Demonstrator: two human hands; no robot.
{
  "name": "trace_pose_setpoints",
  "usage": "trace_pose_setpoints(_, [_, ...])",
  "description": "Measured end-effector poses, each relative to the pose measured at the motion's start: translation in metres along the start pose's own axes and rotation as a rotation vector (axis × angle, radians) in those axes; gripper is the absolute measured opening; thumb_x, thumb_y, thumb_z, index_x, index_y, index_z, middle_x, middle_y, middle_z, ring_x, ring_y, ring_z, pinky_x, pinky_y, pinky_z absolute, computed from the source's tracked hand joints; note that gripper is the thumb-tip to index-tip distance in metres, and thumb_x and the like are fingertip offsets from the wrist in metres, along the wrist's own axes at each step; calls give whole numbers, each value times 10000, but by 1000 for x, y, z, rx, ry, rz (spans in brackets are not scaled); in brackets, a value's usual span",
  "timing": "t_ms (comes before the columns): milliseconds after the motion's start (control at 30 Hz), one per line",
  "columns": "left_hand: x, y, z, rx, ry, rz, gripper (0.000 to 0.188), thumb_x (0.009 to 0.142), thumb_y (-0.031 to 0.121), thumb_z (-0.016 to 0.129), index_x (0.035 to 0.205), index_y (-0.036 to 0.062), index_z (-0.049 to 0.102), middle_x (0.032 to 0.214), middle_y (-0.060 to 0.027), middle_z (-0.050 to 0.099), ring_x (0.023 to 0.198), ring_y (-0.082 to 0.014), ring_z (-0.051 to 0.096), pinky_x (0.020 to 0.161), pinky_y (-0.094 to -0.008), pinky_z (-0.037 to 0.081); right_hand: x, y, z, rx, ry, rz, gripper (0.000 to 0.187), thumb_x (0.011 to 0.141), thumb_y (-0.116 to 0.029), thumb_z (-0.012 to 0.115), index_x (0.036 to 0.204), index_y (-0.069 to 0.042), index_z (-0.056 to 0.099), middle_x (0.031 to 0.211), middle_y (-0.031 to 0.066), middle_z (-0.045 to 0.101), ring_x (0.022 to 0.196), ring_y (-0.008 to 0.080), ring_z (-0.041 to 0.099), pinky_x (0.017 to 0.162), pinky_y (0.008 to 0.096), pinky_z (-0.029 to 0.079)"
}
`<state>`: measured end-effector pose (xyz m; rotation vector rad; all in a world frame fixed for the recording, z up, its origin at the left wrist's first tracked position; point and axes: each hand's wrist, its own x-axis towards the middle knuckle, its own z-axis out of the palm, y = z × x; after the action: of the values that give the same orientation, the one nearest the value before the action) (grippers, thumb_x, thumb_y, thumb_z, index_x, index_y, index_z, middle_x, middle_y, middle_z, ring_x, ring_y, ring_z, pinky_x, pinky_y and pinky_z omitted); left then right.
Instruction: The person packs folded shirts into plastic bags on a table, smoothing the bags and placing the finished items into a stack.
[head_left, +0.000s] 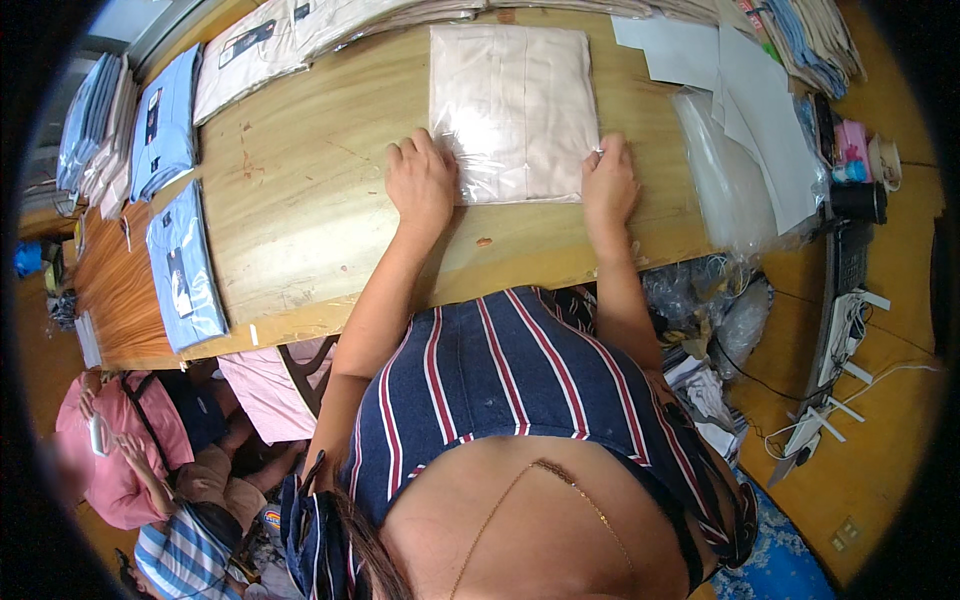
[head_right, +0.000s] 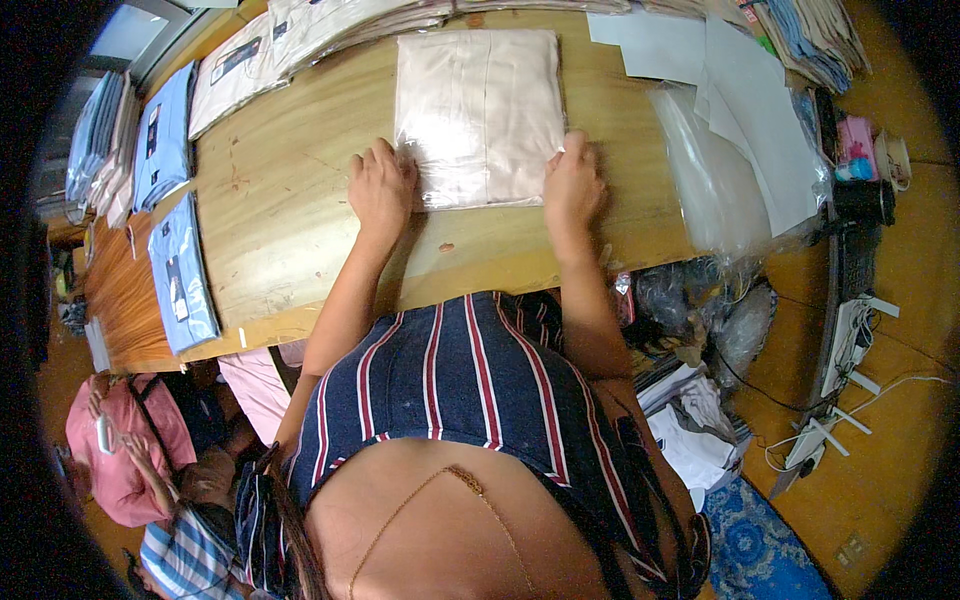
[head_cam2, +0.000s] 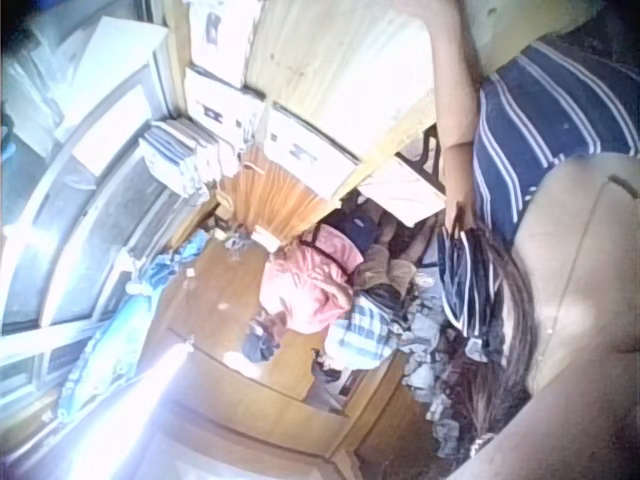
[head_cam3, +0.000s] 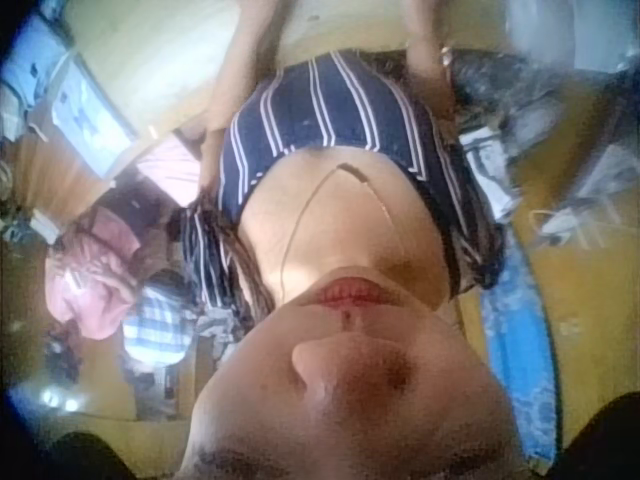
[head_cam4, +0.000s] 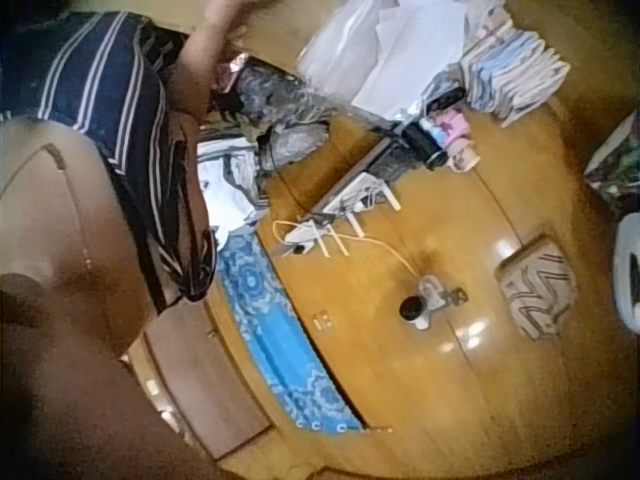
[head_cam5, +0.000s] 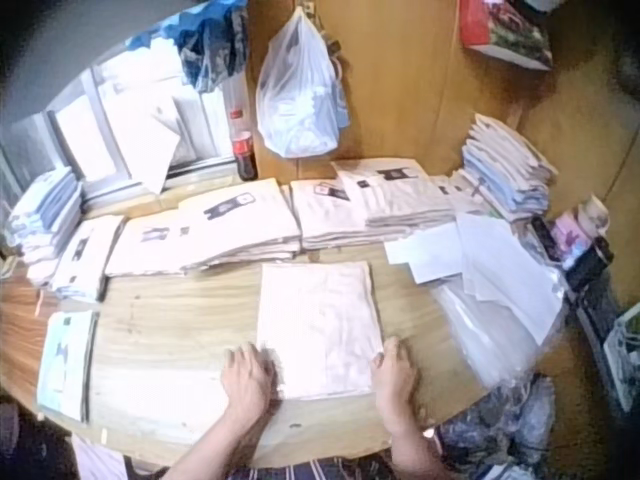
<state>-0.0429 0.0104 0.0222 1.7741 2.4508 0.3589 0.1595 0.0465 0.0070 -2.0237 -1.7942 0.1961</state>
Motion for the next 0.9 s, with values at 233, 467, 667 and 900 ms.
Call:
trace_pose_setpoints(233, [-8,-29,20,32,173,183,367,822,319,451,1188,331,419,1307,-132,268,1197,-320,230,923,-541,187,-9,1,4,-268,168,-128,373,739,-160,495,1087,-292,520,999,78,451,922,272,424,755,395,345])
trace_pose_setpoints(467, [-4,-31,27,63,103,43,431,838,413,351,1249,282,359,1375,-120,141,1278,-302,38,963,-562,7,-8,9,1,-251,34,-11,349,754,-243,479,1097,-267,535,1027,83,461,969,272,410,796,429,312])
trace_pose_setpoints(667, [5,-30,13,-97,144,107,544,818,353,378,1288,99,283,1374,-112,154,1279,-266,74,985,-522,2,-7,-9,-10,-158,126,-293,465,784,-306,464,1206,-119,414,1224,73,388,1147,261,323,909,472,252])
trace_pose_setpoints(900, [4,2,30,-40,-14,467,624,811,391,376,1308,60,195,1378,-73,157,1268,-226,151,1009,-453,107,-19,-28,26,-71,-70,-396,565,815,-411,402,1268,-85,315,1344,38,261,1241,203,218,994,439,168])
